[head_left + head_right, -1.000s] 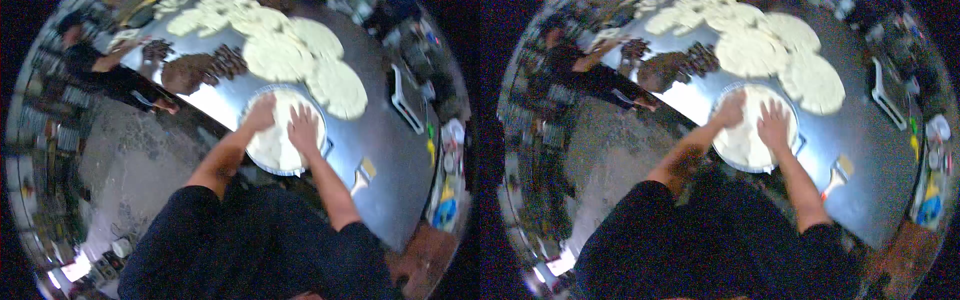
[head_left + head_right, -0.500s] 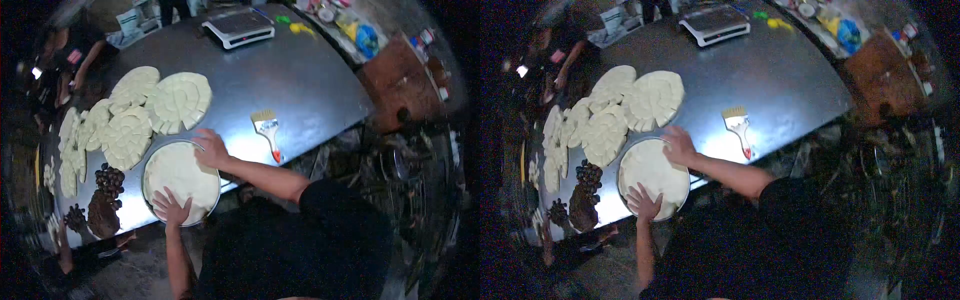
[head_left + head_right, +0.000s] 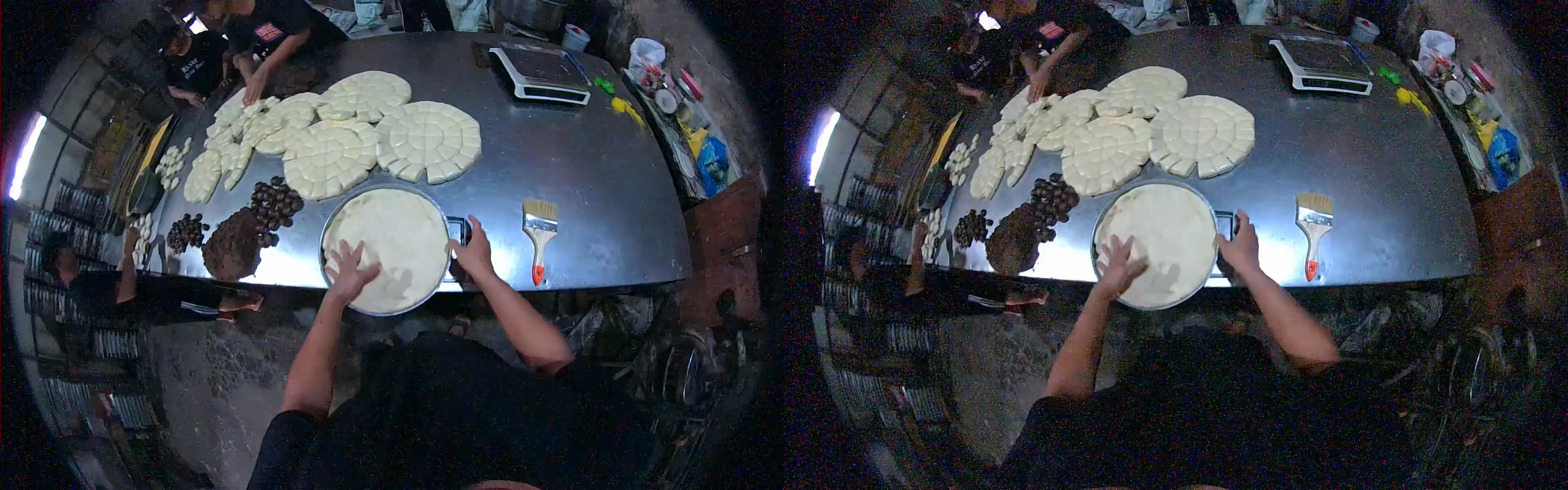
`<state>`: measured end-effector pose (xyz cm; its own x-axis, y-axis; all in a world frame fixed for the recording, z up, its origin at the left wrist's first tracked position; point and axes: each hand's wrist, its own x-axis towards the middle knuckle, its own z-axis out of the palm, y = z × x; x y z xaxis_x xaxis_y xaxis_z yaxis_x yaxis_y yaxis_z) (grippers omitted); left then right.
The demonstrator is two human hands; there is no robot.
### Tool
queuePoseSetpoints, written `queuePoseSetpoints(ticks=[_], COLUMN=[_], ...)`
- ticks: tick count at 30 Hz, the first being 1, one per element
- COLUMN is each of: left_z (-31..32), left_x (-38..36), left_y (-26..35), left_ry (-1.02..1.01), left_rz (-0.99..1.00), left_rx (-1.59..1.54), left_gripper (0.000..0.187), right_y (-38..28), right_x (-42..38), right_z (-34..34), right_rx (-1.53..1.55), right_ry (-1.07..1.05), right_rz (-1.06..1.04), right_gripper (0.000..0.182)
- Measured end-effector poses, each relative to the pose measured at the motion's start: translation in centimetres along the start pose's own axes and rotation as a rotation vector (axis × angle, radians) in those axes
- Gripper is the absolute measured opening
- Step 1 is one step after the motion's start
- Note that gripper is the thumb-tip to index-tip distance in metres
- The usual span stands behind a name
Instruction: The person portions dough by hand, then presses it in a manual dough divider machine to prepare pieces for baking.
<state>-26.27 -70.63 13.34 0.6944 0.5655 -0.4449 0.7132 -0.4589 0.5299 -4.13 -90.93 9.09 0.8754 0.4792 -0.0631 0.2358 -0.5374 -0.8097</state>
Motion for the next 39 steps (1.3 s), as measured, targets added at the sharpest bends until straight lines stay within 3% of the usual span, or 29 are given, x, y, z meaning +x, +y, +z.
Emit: queuePoseSetpoints(ticks=[1, 3, 4, 5, 7, 9, 11, 13, 18, 19, 20, 21, 22, 23, 24, 25, 27, 28, 29, 31, 32, 34, 35, 38, 39], left_z=[0.5, -1.7, -0.6, 0.1, 0.2, 1.2, 0.5, 1.3, 6.1, 6.8, 7.0, 9.6, 8.8, 7.7, 8.6, 10.2, 13.2, 15.3, 17.3, 21.3, 23.3, 27.3, 30.0, 36.0, 37.6], left_x=[-0.4, -2.9, -3.4, -4.6, -8.2, -8.4, -10.9, -11.4, -7.6, -7.7, -7.3, -4.3, -6.6, -9.7, -9.4, -7.5, -3.7, -5.9, -8.8, -12.7, -12.3, -12.9, -13.6, -15.9, -16.9], left_y=[-0.8, -2.1, -3.2, -4.9, -6.4, -10.5, -10.4, -10.5, -13.7, -13.4, -12.9, -15.6, -11.5, -6.4, -4.6, -4.9, -5.1, -2.2, 1.3, 6.5, 7.4, 10.0, 12.2, 16.2, 17.3], left_ry=[0.132, 0.381, 0.741, 0.742, 0.894, 0.860, 0.218, 0.025, 0.209, 0.299, 0.141, -0.053, -0.113, -0.185, -0.153, -0.205, -0.046, -0.070, -0.090, -0.182, -0.224, -0.238, -0.217, -0.314, -0.332], left_rz=[0.204, 0.029, 0.194, 0.200, 0.021, -0.015, -0.421, -0.287, -0.099, -0.105, -0.182, 0.134, 0.061, 0.002, -0.075, -0.023, 0.355, 0.315, 0.273, 0.083, 0.392, 0.772, 0.853, 1.051, 1.101], left_rx=[-0.866, -0.770, -0.755, -0.770, -0.541, -0.571, -1.003, -1.278, -0.925, -0.735, -0.598, -0.950, -0.766, -0.577, -0.255, -0.179, 0.261, 0.161, 0.059, -0.210, 0.106, 0.695, 0.938, 0.930, 0.901], left_gripper=[0.061, 0.037, 0.029, 0.029, 0.032, 0.039, 0.047, 0.051, 0.047, 0.048, 0.050, 0.047, 0.049, 0.054, 0.060, 0.060, 0.061, 0.058, 0.056, 0.048, 0.042, 0.032, 0.029, 0.031, 0.031], right_y=[-0.1, 0.8, 1.8, 2.7, 4.3, -0.2, -0.3, -2.5, -0.7, 4.1, 3.5, 0.1, 5.9, 4.5, 5.1, 5.7, 7.6, 8.1, 9.5, 13.8, 15.5, 18.4, 20.7, 23.4, 20.6], right_x=[-0.1, -0.6, -1.5, -2.5, -7.1, -13.3, -18.6, -22.8, -28.5, -28.5, -29.2, -30.9, -30.6, -32.2, -33.5, -34.3, -36.9, -39.0, -40.5, -42.8, -44.2, -48.1, -49.5, -53.7, -55.4], right_z=[0.2, 0.6, 1.1, 1.8, 4.1, 3.2, 4.6, 4.0, 1.2, 2.5, 1.2, -2.8, -0.1, -3.2, -3.7, -4.4, -7.3, -9.2, -11.2, -12.7, -13.2, -16.1, -17.3, -20.9, -23.8], right_rx=[-0.012, 0.056, 0.091, 0.121, 0.111, 0.325, 0.352, 0.220, 0.426, 0.336, 0.206, 0.492, 0.326, 0.293, 0.387, 0.446, 0.471, 0.606, 0.533, 0.598, 0.630, 0.718, 0.751, 0.759, 0.998], right_ry=[0.062, 0.026, -0.035, -0.094, 0.093, -0.015, 0.032, 0.118, 0.143, 0.136, 0.193, 0.154, 0.323, 0.245, 0.377, 0.472, 0.591, 0.696, 0.644, 0.859, 0.940, 1.015, 1.022, 1.211, 1.223], right_rz=[-0.002, 0.102, 0.162, 0.218, 0.191, 0.438, 0.486, 0.479, 0.536, 0.440, 0.463, 0.400, 0.429, 0.621, 0.711, 0.736, 0.758, 0.675, 0.830, 0.939, 0.956, 1.027, 1.070, 1.032, 1.025], right_gripper=[0.082, 0.073, 0.067, 0.061, 0.049, 0.047, 0.048, 0.048, 0.052, 0.044, 0.037, 0.037, 0.044, 0.048, 0.050, 0.052, 0.052, 0.052, 0.054, 0.056, 0.056, 0.055, 0.055, 0.047, 0.041])
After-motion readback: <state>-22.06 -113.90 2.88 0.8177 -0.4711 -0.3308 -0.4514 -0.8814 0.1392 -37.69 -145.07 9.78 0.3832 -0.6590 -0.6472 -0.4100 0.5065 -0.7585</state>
